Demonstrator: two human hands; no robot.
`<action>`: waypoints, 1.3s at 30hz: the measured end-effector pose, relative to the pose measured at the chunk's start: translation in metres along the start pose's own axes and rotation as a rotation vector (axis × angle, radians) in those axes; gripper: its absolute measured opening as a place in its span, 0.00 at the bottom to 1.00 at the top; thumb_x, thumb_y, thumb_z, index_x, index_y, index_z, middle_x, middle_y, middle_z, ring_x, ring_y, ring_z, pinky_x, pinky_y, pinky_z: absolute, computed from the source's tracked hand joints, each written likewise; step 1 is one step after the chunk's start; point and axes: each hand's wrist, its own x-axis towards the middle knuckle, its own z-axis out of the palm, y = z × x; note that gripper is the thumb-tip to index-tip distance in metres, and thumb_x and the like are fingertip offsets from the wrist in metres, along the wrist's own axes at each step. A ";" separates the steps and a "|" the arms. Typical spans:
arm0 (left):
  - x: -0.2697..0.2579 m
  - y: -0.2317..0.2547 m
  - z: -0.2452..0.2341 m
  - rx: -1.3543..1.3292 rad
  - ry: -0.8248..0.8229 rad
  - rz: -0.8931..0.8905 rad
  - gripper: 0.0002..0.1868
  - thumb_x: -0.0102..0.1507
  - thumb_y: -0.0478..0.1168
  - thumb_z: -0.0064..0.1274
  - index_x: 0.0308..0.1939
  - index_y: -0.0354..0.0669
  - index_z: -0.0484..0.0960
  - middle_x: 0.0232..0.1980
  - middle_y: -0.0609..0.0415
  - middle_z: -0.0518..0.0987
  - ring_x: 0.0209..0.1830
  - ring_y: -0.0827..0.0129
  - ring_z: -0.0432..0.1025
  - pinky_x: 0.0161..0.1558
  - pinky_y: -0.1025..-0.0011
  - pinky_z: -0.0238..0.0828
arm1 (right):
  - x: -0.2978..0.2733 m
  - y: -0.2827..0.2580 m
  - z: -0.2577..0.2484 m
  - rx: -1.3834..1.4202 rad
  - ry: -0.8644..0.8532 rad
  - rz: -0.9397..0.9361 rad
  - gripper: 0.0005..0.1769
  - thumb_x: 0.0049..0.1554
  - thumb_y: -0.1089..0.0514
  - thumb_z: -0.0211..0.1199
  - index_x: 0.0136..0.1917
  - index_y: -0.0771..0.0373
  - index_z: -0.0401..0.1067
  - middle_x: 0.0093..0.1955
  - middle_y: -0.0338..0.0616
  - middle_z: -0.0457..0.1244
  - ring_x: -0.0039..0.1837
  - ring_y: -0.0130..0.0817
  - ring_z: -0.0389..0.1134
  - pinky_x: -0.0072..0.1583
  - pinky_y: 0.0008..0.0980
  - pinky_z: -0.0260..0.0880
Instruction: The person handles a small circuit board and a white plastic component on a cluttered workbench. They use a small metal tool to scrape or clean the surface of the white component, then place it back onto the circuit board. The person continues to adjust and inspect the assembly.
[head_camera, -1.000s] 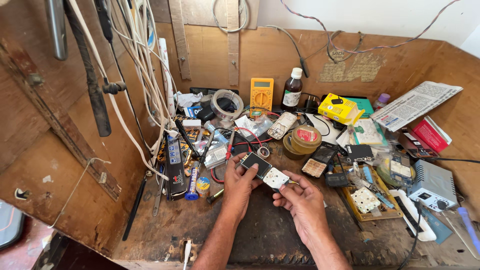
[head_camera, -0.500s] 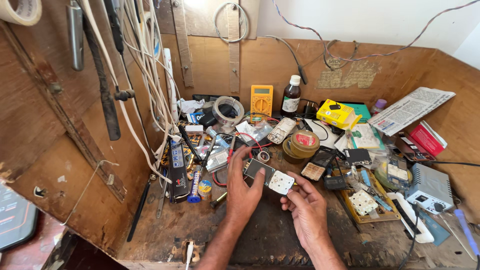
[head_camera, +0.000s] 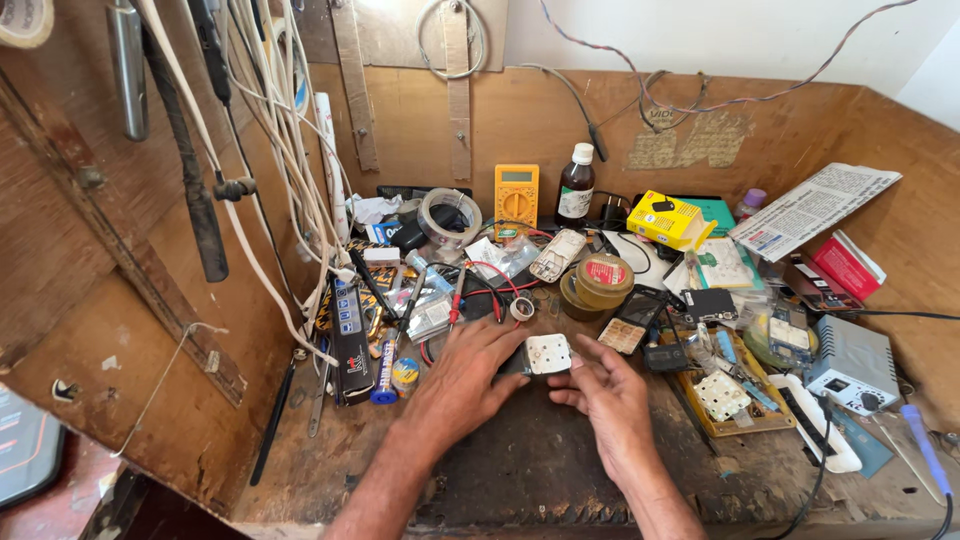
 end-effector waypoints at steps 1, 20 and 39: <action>-0.002 -0.001 0.004 -0.030 0.017 -0.054 0.30 0.55 0.39 0.66 0.60 0.34 0.77 0.60 0.44 0.78 0.64 0.50 0.67 0.64 0.56 0.60 | 0.005 -0.002 -0.002 -0.049 0.032 0.005 0.25 0.61 0.65 0.56 0.71 0.70 0.65 0.51 0.53 0.69 0.48 0.38 0.73 0.50 0.35 0.78; 0.002 -0.015 0.064 0.006 0.103 -0.190 0.27 0.58 0.37 0.62 0.59 0.29 0.76 0.60 0.40 0.77 0.58 0.46 0.68 0.60 0.52 0.62 | 0.042 0.003 -0.004 -0.837 0.122 -0.316 0.19 0.47 0.60 0.76 0.51 0.67 0.78 0.42 0.42 0.70 0.41 0.27 0.70 0.46 0.29 0.74; 0.001 -0.012 0.063 -0.031 0.090 -0.257 0.30 0.57 0.36 0.63 0.63 0.32 0.74 0.58 0.40 0.78 0.59 0.47 0.69 0.61 0.52 0.62 | 0.052 0.001 0.001 -0.921 0.146 -0.108 0.23 0.42 0.55 0.81 0.49 0.65 0.78 0.39 0.41 0.70 0.41 0.28 0.71 0.46 0.31 0.74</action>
